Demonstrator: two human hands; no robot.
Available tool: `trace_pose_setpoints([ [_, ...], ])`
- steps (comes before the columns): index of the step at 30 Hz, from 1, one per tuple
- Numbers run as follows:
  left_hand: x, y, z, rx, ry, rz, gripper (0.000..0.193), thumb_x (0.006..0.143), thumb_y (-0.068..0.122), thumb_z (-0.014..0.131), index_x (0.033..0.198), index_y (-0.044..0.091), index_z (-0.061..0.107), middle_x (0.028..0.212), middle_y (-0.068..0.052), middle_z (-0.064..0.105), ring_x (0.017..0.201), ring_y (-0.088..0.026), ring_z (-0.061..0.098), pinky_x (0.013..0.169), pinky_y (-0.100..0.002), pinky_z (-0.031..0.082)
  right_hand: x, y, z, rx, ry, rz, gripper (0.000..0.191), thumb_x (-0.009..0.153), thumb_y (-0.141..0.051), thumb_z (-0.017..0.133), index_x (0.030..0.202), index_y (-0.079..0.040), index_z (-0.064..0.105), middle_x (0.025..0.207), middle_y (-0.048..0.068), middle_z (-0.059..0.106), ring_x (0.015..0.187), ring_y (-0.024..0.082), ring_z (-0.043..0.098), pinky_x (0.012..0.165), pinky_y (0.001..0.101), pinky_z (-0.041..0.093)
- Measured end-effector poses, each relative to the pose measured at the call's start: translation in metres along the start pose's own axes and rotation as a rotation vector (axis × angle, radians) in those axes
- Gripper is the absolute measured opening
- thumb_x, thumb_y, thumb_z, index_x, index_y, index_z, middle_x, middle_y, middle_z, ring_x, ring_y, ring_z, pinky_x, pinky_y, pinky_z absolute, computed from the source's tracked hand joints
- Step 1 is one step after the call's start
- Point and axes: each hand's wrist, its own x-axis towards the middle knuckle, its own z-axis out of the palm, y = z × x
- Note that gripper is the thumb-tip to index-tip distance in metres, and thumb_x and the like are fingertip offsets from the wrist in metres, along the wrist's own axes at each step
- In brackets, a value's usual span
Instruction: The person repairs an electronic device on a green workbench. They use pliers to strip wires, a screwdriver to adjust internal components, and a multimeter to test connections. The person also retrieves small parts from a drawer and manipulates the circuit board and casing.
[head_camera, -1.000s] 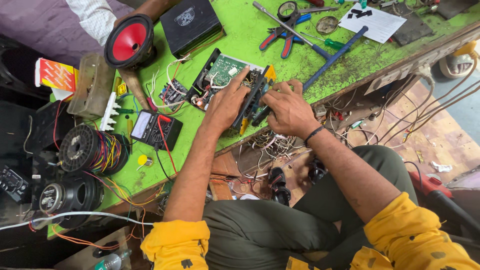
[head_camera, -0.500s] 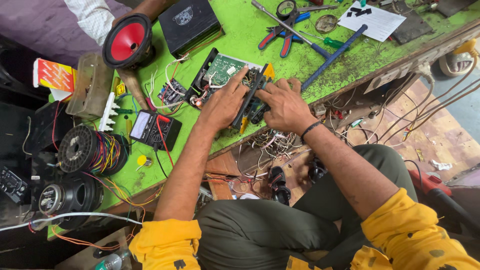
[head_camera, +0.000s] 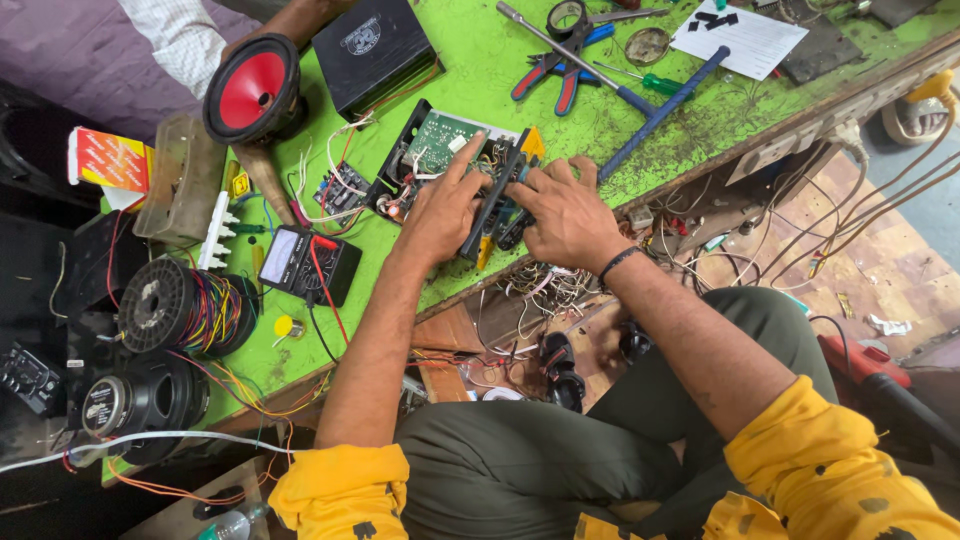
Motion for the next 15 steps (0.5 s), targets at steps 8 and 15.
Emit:
trace_pose_setpoints([
  [8,-0.003,0.005,-0.003,-0.039,-0.013,-0.052,0.026,0.090,0.002,0.071,0.114,0.008,0.061,0.167,-0.012,0.033,0.124,-0.042,0.062,0.093,-0.049,0.055,0.011,-0.006,0.001,0.018,-0.185,0.156,0.059,0.067,-0.017,0.064,0.126,-0.021,0.069,0.101,0.011,0.059,0.108,0.031,0.052,0.105,0.0588,0.029],
  [15,0.001,-0.001,-0.017,0.080,-0.049,0.075,0.032,0.081,0.005,0.075,0.112,0.010,0.070,0.164,-0.016,0.031,0.127,-0.039,0.060,0.093,-0.046,0.055,0.019,-0.007,0.003,-0.030,-0.246,0.171,0.056,0.066,-0.015,0.066,0.122,-0.018,0.071,0.104,0.012,0.059,0.108,0.033,0.052,0.098,0.0631,0.030],
])
